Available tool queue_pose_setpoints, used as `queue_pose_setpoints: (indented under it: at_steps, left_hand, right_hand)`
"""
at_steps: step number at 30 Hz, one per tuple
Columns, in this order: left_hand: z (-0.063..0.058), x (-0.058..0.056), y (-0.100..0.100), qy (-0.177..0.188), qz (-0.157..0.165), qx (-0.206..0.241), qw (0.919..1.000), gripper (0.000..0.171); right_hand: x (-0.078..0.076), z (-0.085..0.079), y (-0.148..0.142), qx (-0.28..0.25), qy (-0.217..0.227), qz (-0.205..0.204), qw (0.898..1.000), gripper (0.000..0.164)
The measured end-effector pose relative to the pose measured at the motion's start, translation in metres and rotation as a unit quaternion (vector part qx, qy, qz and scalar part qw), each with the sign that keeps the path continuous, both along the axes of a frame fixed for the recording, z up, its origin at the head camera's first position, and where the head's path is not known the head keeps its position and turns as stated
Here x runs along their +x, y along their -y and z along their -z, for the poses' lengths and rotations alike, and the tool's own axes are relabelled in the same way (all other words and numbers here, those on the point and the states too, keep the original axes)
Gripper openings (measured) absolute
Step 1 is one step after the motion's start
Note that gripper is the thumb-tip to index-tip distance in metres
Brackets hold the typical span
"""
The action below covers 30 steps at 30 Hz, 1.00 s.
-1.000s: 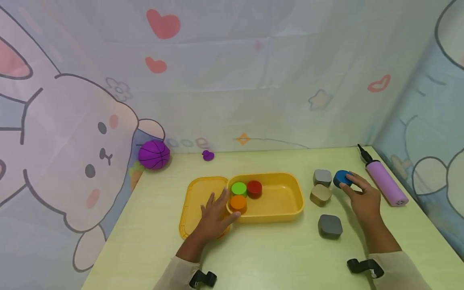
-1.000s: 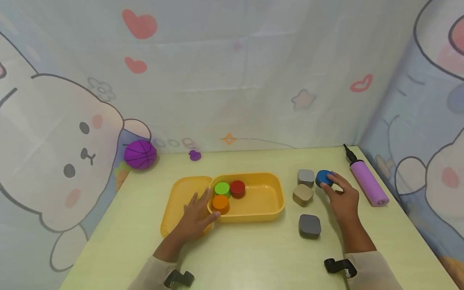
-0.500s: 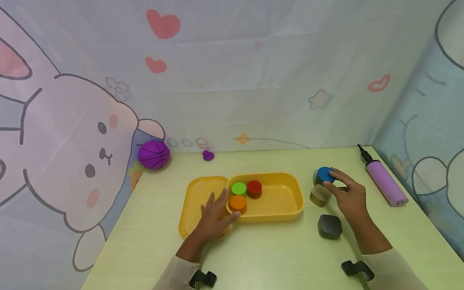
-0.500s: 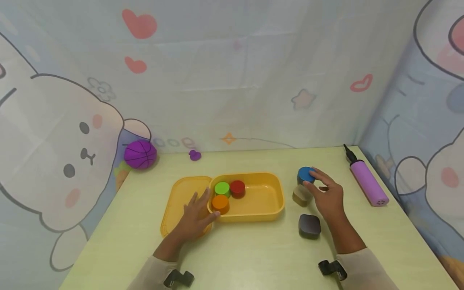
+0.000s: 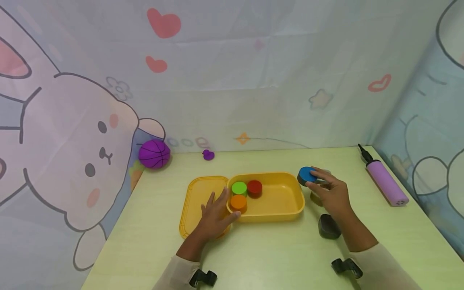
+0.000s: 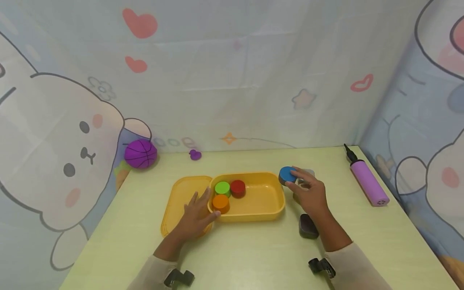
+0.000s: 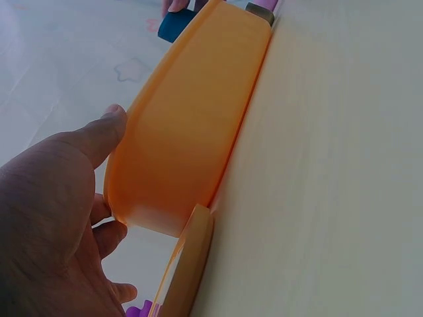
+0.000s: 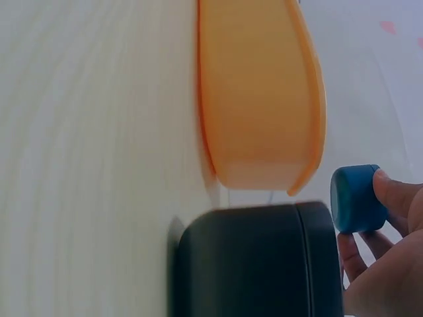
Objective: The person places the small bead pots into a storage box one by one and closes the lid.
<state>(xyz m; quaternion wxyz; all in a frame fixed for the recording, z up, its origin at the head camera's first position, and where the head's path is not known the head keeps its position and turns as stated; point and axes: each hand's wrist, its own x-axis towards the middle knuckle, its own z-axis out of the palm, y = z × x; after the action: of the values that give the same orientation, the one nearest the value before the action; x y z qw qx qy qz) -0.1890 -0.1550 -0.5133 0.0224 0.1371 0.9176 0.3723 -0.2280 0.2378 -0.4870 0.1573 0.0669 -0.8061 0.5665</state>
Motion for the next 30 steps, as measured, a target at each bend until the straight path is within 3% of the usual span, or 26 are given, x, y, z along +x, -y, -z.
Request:
queue_pose_setpoints:
  at_steps: [4,13,22,30]
  left_hand:
    - [0.0,0.0,0.0,-0.001,0.001,0.0,1.0,0.09]
    - [0.002,-0.001,0.001,0.0,0.002,0.006,1.0,0.09]
    - [0.002,0.0,0.001,-0.003,0.003,0.005,1.0,0.09]
    - [0.003,-0.001,0.001,-0.002,0.0,0.006,1.0,0.089]
  right_hand:
    - [-0.001,-0.001,0.011,-0.012,-0.001,-0.019,1.0,0.043]
    - [-0.002,0.006,0.033,0.024,-0.024,-0.074,0.997,0.04]
    - [-0.003,0.009,0.055,0.035,-0.009,-0.105,0.994,0.038]
    - [-0.007,0.008,0.072,0.074,-0.013,-0.134,0.988,0.035]
